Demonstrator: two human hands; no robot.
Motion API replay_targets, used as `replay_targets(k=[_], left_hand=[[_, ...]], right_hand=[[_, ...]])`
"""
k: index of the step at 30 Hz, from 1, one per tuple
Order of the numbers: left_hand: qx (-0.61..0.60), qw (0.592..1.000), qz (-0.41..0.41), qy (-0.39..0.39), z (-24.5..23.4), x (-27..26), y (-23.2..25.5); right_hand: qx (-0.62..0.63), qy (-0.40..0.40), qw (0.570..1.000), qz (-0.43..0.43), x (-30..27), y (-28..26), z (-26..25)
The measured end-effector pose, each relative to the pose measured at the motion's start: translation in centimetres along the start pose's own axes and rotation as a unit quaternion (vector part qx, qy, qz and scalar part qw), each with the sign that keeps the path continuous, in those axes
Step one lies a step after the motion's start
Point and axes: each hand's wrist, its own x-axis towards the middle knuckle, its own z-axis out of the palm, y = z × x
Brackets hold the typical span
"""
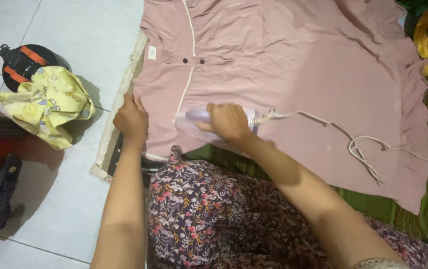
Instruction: The person irons a pink long-sleeved garment laid out on a green mat. They use a white electric iron to smooth the fabric, repeatedly moving the iron across the body and sleeves while adjusting the garment with their left hand.
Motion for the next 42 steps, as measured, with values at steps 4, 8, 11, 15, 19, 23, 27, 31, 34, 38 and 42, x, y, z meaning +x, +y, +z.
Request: replay_targets(k=[4,8,11,15,19,23,27,31,34,38,42], left_hand=[[-0.009,1.0,0.0,0.013,0.0,-0.2,0.0],[-0.033,0.999,-0.009,-0.005,-0.9,-0.3,0.3],[-0.051,0.997,-0.037,-0.051,-1.4,0.1,0.3],[-0.092,0.987,-0.088,-0.101,-0.5,2.4,-0.4],[-0.091,0.983,-0.119,-0.105,1.2,5.6,1.1],[-0.105,0.985,-0.116,-0.068,1.4,5.6,2.9],[-0.099,0.992,-0.068,-0.026,0.6,5.1,2.5],[-0.105,0.993,-0.056,0.007,1.0,5.0,2.6],[-0.081,0.994,-0.068,-0.025,1.7,4.8,2.5],[-0.084,0.994,-0.062,-0.034,2.2,4.5,1.1],[-0.087,0.99,-0.087,-0.07,0.6,3.9,0.0]], right_hand=[[0.023,0.012,0.995,0.101,0.9,-0.9,-1.5],[0.048,0.085,0.988,0.117,4.4,-0.8,-2.0],[0.005,0.109,0.993,0.044,6.9,-1.0,-1.4],[-0.036,-0.03,0.998,0.05,7.5,-2.1,0.4],[-0.028,0.037,0.993,0.107,9.8,-3.0,2.5],[-0.016,0.12,0.986,0.114,13.1,-3.0,3.0],[0.015,0.001,0.997,0.075,9.9,-2.9,1.5],[0.027,-0.044,0.996,0.072,7.8,-3.6,1.2],[0.025,0.065,0.994,0.085,10.2,-4.0,2.4],[0.032,0.122,0.987,0.102,13.1,-4.5,2.8],[0.028,-0.022,0.999,0.007,9.6,-4.8,1.8]])
